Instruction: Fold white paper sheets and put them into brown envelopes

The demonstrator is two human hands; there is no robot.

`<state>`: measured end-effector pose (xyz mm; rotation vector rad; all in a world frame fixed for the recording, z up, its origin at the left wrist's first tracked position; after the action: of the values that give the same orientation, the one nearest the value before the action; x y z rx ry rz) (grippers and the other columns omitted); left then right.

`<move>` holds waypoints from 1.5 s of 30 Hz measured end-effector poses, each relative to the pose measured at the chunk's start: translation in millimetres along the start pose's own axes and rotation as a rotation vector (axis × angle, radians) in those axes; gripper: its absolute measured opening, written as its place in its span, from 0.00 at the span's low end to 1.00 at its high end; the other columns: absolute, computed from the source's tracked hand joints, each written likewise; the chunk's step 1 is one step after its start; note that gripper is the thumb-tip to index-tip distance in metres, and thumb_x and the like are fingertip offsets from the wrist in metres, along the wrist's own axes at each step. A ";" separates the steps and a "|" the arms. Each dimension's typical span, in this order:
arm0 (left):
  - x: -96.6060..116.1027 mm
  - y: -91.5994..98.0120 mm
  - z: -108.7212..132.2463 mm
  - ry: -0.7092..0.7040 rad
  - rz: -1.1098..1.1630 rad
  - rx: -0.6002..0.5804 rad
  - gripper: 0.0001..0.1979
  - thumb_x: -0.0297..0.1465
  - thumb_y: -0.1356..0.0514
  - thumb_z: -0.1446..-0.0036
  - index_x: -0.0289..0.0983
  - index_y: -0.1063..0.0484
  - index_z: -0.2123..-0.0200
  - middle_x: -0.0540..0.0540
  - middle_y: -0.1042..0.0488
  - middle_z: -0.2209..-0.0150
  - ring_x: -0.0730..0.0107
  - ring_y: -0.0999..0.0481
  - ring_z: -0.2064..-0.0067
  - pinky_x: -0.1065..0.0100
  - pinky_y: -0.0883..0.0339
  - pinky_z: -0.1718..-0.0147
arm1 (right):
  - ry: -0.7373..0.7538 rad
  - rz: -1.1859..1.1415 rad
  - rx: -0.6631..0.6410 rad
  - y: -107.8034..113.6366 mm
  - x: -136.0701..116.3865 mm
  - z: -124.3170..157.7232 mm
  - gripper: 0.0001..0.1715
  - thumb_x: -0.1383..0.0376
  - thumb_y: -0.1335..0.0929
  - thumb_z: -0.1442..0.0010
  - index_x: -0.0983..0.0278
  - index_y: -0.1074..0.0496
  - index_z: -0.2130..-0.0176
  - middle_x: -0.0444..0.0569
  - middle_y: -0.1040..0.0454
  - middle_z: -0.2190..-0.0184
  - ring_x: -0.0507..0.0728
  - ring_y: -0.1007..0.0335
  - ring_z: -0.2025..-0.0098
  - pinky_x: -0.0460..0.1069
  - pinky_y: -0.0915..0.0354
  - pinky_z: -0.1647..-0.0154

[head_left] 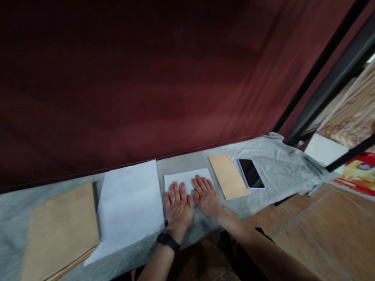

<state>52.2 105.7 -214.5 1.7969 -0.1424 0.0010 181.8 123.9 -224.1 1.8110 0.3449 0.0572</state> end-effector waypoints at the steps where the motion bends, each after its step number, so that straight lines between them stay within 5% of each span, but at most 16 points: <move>1: -0.4 -0.6 -0.2 0.002 -0.001 0.000 0.28 0.33 0.52 0.34 0.33 0.43 0.33 0.35 0.47 0.31 0.50 0.50 0.29 0.46 0.58 0.33 | 0.008 -0.011 -0.007 1.6 -1.3 3.9 0.29 0.60 0.45 0.28 0.63 0.44 0.32 0.51 0.48 0.30 0.61 0.53 0.29 0.58 0.52 0.31; 15: 29.9 -10.0 -40.6 -0.090 0.120 -0.055 0.27 0.35 0.59 0.31 0.35 0.42 0.33 0.44 0.44 0.31 0.59 0.50 0.29 0.52 0.58 0.31 | -0.044 0.001 0.016 1.7 7.1 3.8 0.30 0.69 0.44 0.32 0.67 0.44 0.32 0.58 0.49 0.31 0.64 0.53 0.29 0.61 0.52 0.32; 24: 1.4 -13.9 -44.7 0.137 0.003 0.031 0.30 0.36 0.55 0.32 0.25 0.44 0.33 0.30 0.47 0.31 0.51 0.51 0.29 0.51 0.56 0.33 | -0.039 0.000 0.090 0.4 16.4 4.8 0.31 0.60 0.43 0.28 0.69 0.47 0.31 0.61 0.50 0.30 0.64 0.51 0.30 0.60 0.49 0.33; 32: -3.8 -9.9 -38.3 0.169 0.032 0.107 0.33 0.36 0.53 0.35 0.21 0.47 0.33 0.28 0.47 0.32 0.49 0.52 0.29 0.47 0.57 0.33 | -0.027 0.010 0.088 1.9 17.8 5.3 0.31 0.59 0.43 0.28 0.68 0.47 0.31 0.61 0.51 0.30 0.65 0.51 0.30 0.61 0.49 0.33; 39: 14.1 -6.8 -18.6 -0.110 0.121 0.026 0.27 0.34 0.54 0.32 0.38 0.44 0.32 0.45 0.47 0.30 0.58 0.53 0.28 0.49 0.61 0.31 | -0.010 0.024 0.063 -1.2 19.7 5.6 0.30 0.62 0.44 0.28 0.68 0.45 0.31 0.61 0.50 0.30 0.65 0.52 0.30 0.61 0.50 0.33; 45: 17.2 -4.3 -7.1 -0.156 0.131 0.014 0.26 0.35 0.55 0.31 0.38 0.44 0.32 0.44 0.48 0.29 0.56 0.54 0.28 0.46 0.62 0.31 | -0.024 0.003 0.045 0.0 22.6 5.3 0.30 0.62 0.45 0.28 0.68 0.44 0.32 0.60 0.49 0.30 0.64 0.52 0.30 0.62 0.50 0.33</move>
<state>70.2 111.9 -215.7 1.7982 -0.3719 -0.0451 204.5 124.9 -228.8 1.8557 0.3290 0.0296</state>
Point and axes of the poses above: each hand's wrist, its own z-axis away from the middle knuckle, its own y-axis out of the back of the hand, x = y × z, the point moved 2 cm from there along -z, towards the middle knuckle
